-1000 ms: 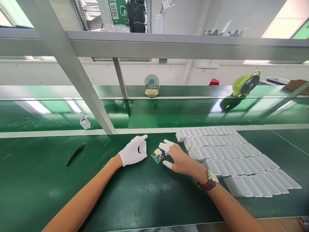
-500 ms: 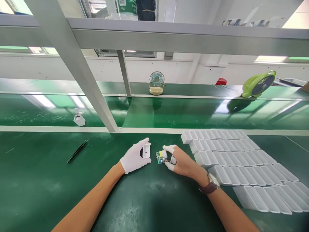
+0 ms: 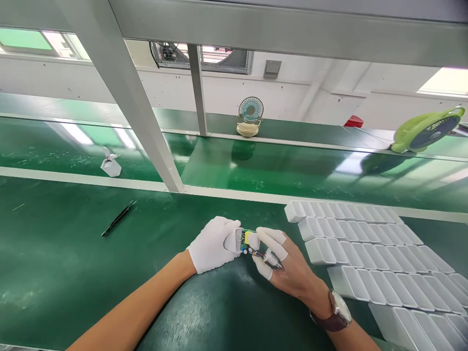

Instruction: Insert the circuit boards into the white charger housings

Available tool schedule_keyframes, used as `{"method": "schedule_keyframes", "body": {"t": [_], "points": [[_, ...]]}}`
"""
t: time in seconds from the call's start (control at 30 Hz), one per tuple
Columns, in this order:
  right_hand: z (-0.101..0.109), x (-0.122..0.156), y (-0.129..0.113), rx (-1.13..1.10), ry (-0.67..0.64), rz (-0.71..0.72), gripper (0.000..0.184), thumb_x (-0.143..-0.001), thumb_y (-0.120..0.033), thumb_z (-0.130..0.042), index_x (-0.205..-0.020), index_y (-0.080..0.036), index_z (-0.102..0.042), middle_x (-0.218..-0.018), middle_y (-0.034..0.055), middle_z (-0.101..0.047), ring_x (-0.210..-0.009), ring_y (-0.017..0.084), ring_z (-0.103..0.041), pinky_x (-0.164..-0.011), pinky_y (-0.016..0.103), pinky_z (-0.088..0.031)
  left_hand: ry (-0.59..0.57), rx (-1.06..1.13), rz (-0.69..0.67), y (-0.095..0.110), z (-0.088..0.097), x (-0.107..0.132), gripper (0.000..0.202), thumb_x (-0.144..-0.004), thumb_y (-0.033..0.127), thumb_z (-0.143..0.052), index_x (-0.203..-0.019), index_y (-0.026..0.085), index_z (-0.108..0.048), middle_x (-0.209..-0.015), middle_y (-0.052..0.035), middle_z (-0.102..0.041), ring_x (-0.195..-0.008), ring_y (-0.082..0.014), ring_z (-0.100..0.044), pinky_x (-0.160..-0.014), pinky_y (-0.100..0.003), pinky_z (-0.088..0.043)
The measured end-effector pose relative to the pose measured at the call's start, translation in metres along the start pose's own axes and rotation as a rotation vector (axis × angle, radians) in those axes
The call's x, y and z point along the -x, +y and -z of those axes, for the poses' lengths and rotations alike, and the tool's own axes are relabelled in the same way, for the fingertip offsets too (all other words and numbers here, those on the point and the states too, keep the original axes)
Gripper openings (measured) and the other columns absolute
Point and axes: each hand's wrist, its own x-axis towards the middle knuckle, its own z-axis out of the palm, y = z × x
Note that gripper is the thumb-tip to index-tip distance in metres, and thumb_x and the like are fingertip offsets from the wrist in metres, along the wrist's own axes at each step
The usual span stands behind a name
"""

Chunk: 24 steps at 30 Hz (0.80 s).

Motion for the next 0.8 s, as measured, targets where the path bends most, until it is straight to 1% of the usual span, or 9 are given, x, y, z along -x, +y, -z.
{"method": "schedule_keyframes", "body": {"t": [0.1,0.17,0.47,0.8], "points": [[0.0014,-0.0010,-0.0012,0.025,-0.009,0.015,0.074,-0.088,-0.010,-0.066,-0.155,-0.022,-0.035,-0.133,0.0148,-0.061,-0.117,0.028,-0.062,-0.093,0.047,-0.059,0.010,-0.052,-0.079,-0.0017,-0.0012,-0.0026,0.045,-0.073,0.028,-0.076,-0.116,0.022,-0.063,-0.099,-0.0090,-0.068,-0.094,-0.0282,-0.064,-0.082,-0.039,-0.050],[0.0015,-0.0004,-0.0009,0.026,-0.030,0.004,0.073,-0.089,-0.011,-0.066,-0.154,-0.021,-0.035,-0.133,0.0145,-0.061,-0.116,0.028,-0.061,-0.093,0.046,-0.058,0.020,-0.065,-0.102,-0.0026,-0.0023,-0.0030,0.045,-0.074,0.027,-0.074,-0.116,0.022,-0.063,-0.097,-0.0086,-0.067,-0.093,-0.0273,-0.064,-0.081,-0.038,-0.049],[-0.0020,0.0026,0.0009,0.043,-0.094,-0.036,0.070,-0.090,-0.012,-0.063,-0.154,-0.019,-0.035,-0.134,0.0134,-0.061,-0.114,0.026,-0.059,-0.095,0.045,-0.056,0.021,-0.065,-0.123,0.0003,-0.0020,-0.0021,0.047,-0.070,0.024,-0.073,-0.115,0.022,-0.062,-0.096,-0.0081,-0.066,-0.090,-0.0260,-0.064,-0.078,-0.036,-0.049],[-0.0014,0.0024,-0.0002,0.054,-0.105,-0.030,0.071,-0.090,-0.011,-0.063,-0.155,-0.019,-0.033,-0.134,0.0126,-0.060,-0.114,0.026,-0.058,-0.096,0.044,-0.055,0.033,-0.064,-0.158,0.0039,-0.0017,-0.0054,0.040,-0.072,0.022,-0.070,-0.112,0.022,-0.062,-0.089,-0.0057,-0.063,-0.082,-0.0231,-0.062,-0.072,-0.033,-0.046]]}}
